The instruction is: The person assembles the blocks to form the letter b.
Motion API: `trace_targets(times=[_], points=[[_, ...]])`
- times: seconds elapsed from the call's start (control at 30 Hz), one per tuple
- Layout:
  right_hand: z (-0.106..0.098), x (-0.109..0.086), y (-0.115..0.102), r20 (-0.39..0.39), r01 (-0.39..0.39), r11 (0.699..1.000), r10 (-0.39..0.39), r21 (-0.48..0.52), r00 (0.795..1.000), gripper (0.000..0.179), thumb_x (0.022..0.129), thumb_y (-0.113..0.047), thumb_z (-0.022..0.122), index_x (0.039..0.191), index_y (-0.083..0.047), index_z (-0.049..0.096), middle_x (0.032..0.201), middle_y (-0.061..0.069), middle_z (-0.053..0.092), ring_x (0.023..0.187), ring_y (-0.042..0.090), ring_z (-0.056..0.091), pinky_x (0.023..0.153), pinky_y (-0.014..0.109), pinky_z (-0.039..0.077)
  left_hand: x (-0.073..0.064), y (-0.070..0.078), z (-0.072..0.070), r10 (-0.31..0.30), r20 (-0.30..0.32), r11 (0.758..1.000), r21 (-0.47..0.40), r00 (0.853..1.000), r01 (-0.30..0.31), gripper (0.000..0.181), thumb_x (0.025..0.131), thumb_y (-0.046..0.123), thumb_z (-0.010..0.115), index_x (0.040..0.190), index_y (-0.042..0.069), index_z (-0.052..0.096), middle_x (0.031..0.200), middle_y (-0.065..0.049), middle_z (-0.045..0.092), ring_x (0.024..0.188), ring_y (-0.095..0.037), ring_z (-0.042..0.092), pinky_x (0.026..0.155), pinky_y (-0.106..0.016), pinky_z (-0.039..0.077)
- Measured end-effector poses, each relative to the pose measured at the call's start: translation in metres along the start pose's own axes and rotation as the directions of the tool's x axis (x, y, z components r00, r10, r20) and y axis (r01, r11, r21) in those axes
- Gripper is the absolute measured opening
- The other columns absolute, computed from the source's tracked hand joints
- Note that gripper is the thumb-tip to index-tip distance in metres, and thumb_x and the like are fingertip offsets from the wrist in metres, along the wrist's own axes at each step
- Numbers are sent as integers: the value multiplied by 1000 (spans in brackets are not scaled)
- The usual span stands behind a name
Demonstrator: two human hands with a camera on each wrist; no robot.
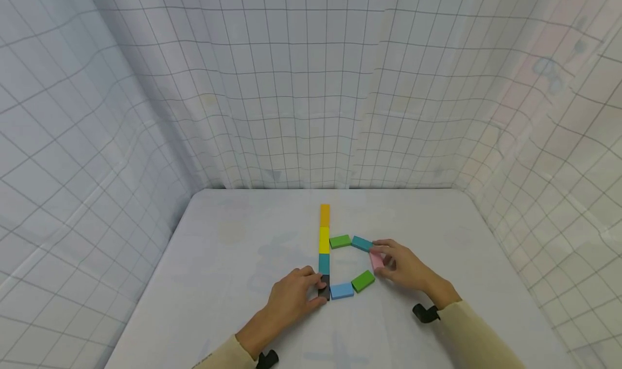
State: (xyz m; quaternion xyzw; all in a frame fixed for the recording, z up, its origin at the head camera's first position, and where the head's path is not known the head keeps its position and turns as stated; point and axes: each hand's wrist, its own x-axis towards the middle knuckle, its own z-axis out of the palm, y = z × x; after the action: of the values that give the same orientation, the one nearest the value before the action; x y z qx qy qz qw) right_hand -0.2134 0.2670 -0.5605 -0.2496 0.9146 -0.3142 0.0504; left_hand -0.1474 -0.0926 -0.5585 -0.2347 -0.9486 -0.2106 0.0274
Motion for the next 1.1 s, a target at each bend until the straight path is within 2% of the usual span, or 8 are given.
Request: trace_targets(times=[0.33, 0.57, 1.1], points=[[3, -3, -4, -20, -19, 1000, 19, 22, 1000, 53, 102, -10, 91, 152, -3, 75, 153, 21, 67, 104, 9, 71, 92, 24, 65, 0, 0, -1, 7, -9, 1000, 0, 1000, -7, 27, 89, 35, 105, 110, 28, 89, 113, 8, 79, 98, -15, 74, 70, -26, 62], [7, -4, -6, -58, 0, 999, 3, 36, 998, 50, 101, -9, 92, 148, -3, 77, 136, 16, 71, 95, 4, 68, 84, 21, 62, -1, 1, -1, 10, -11, 1000, -1, 1000, -10, 27, 89, 34, 105, 110, 27, 89, 111, 9, 78, 95, -13, 71, 68, -25, 60], [9, -4, -6, -59, -11, 999, 14, 51, 998, 51, 101, -8, 91, 149, -2, 75, 133, 14, 70, 92, 3, 66, 82, 20, 61, 0, 3, -2, -5, 10, 1000, 7, 1000, 5, 29, 89, 36, 105, 113, 29, 90, 115, 8, 79, 100, -16, 74, 72, -27, 63]])
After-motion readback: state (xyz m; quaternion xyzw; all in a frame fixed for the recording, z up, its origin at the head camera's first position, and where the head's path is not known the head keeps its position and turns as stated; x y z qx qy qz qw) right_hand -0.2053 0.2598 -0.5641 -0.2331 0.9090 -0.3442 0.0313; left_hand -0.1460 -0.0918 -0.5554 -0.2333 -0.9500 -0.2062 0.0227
